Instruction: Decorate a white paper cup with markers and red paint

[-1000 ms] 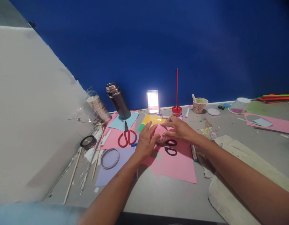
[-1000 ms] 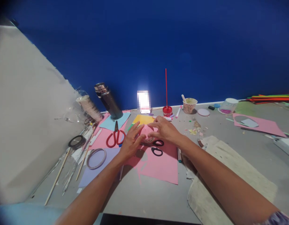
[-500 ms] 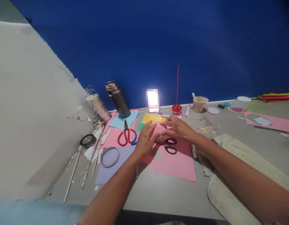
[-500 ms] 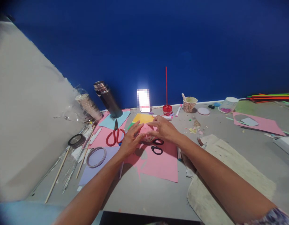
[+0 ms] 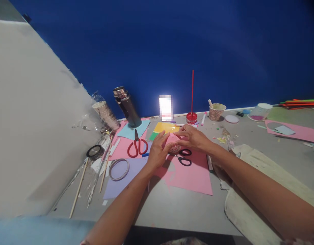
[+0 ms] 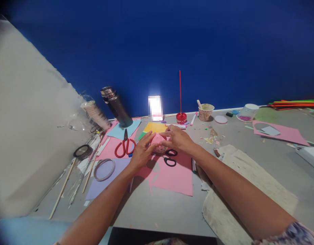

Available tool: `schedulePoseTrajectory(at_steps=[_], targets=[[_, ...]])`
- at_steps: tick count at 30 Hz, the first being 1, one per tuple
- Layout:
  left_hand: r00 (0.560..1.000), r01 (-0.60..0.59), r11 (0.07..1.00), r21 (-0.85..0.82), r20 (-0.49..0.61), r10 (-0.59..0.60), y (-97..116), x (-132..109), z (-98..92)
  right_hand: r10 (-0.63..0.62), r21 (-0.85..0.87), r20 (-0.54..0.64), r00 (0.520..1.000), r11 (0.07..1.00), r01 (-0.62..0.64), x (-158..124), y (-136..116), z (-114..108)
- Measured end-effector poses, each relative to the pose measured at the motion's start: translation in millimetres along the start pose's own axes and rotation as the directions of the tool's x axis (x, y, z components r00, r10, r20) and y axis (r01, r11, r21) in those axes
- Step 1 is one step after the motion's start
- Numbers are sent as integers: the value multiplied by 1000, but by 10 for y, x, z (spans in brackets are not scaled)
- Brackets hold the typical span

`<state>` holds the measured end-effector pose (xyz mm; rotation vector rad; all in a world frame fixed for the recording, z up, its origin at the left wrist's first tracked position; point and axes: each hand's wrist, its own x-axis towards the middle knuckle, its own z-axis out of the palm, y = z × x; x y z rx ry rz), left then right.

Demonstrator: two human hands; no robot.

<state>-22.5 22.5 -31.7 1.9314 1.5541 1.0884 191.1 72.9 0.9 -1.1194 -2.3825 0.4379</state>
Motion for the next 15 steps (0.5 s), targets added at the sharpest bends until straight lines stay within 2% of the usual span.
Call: schedulePoseTrajectory(at_steps=[5,11,13,15], targets=[[1000,-10,997,80,-26,12,-12,1,28,6,-2,-17,1000,1000,-6,8,27,38],[970,-58,960,273,-213,119,14,-66,66,28,-9,-102,994,1000,-29,7,118,-2],[966,-63,962,264,-225,126,20,-70,38,26,-16,-118,993,999,-28,-2,118,-32],[974,-87,971,221,-188,130,6,-51,-17,20,-23,-118,993,999,-22,-13,85,-51]])
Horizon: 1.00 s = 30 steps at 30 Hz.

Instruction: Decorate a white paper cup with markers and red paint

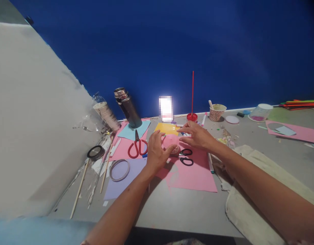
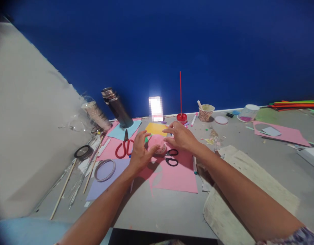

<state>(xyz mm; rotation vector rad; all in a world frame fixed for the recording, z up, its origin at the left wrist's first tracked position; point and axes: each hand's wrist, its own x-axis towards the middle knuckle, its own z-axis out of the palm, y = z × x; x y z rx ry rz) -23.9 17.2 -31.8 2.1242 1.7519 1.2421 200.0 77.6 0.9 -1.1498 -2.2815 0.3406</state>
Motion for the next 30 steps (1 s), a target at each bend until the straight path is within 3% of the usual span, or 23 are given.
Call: schedulePoseTrajectory(at_steps=[5,8,13,18,30], targets=[[974,-34,997,-69,222,49,-162,96,-100,-7,-90,57,998,996,12,-36,-171,-18],[956,-68,996,-52,282,80,-236,116,-94,-27,-172,83,996,984,41,-53,-261,-22],[963,-117,993,9,245,111,-256,101,-32,-65,-215,90,994,973,83,-56,-319,-11],[975,-87,996,21,208,81,-237,77,4,-58,-198,108,992,977,79,-38,-306,21],[997,-55,995,78,50,51,-113,5,26,-52,-111,92,994,992,62,-27,-117,80]])
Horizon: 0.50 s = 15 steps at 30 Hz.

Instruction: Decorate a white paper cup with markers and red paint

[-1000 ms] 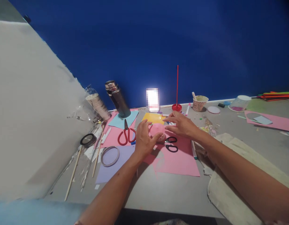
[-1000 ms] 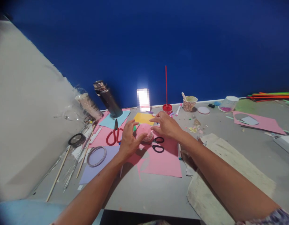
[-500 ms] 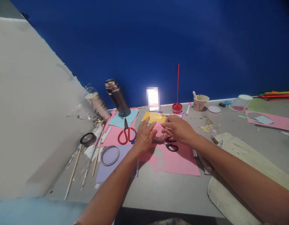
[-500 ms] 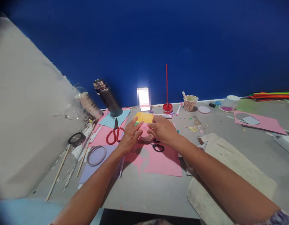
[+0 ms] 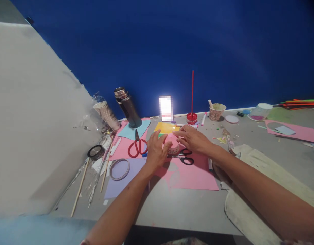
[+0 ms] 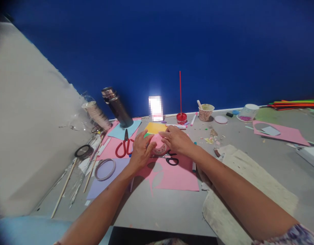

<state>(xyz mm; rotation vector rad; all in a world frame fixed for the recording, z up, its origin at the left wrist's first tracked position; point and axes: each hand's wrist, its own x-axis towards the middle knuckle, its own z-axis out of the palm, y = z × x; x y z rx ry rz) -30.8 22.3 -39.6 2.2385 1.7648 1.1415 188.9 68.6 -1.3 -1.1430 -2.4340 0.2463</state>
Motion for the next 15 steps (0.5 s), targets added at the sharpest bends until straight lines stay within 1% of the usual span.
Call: schedulePoseTrajectory(at_steps=[2,4,8,10,12,15], targets=[[1000,5,999,-33,-27,-6,2,13,-45,31,7,-23,999,1000,-31,6,35,-24],[1000,16,997,-76,-4,-17,-23,39,-92,53,16,-38,998,999,-52,10,52,-58],[987,8,993,-122,163,12,-100,86,-142,53,29,-23,998,998,-52,3,6,-99],[977,-12,993,-118,209,37,-121,94,-139,39,22,-6,999,999,-39,-5,-36,-98],[975,-5,994,-111,220,30,-126,93,-126,26,6,5,1000,1000,-26,-10,-72,-93],[978,42,994,-102,209,-20,-109,86,-104,11,-33,10,1000,999,-11,-11,-103,-95]])
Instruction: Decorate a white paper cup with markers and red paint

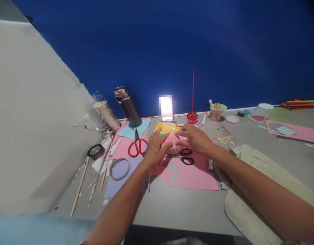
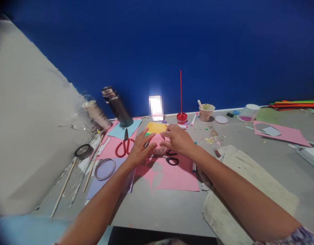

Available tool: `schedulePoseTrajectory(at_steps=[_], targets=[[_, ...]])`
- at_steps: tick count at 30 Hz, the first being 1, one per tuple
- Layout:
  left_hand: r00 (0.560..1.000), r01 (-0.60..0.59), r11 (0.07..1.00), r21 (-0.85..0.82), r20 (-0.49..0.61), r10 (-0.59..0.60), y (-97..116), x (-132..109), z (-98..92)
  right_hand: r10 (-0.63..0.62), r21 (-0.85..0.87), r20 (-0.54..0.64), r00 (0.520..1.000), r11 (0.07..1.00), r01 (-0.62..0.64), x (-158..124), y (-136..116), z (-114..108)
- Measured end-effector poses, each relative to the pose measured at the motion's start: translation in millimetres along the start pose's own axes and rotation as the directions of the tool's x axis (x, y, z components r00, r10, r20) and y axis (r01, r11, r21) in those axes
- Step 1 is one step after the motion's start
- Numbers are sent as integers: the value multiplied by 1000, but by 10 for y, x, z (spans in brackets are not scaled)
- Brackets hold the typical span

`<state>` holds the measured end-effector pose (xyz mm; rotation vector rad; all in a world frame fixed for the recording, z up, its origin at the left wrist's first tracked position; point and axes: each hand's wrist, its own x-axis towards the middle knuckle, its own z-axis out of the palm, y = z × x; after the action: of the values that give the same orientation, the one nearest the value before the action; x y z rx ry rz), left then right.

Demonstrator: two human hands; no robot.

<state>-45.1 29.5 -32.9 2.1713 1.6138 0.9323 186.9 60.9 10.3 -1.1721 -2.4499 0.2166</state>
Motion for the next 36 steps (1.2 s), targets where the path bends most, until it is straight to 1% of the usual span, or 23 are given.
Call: schedulePoseTrajectory(at_steps=[5,10,13,16,20,22,24,29,36], targets=[[999,42,999,20,-21,-42,40,1,33,-30,-51,23,999,998,31,0,-40,-22],[997,55,997,45,-49,-53,75,-3,64,-37,-76,44,998,996,41,8,-109,-17],[997,72,996,48,-40,-70,82,-11,52,-30,-79,48,998,996,34,10,-118,-23],[997,75,997,13,8,-75,76,-11,-16,2,-81,28,1000,997,1,1,-72,-62],[993,24,998,-59,116,-17,64,-1,-141,71,-72,-8,997,995,-71,-19,-8,-137],[985,14,997,-72,171,-1,62,0,-176,93,-50,10,996,994,-92,-26,-20,-163],[980,10,998,-68,198,3,59,-3,-182,97,-51,36,995,994,-96,-30,-61,-173],[984,26,999,-44,178,-18,50,-8,-138,77,-117,49,996,991,-71,-34,-160,-140],[993,47,998,-35,110,-43,79,-5,-70,72,-151,56,996,986,-63,-29,-170,-85]])
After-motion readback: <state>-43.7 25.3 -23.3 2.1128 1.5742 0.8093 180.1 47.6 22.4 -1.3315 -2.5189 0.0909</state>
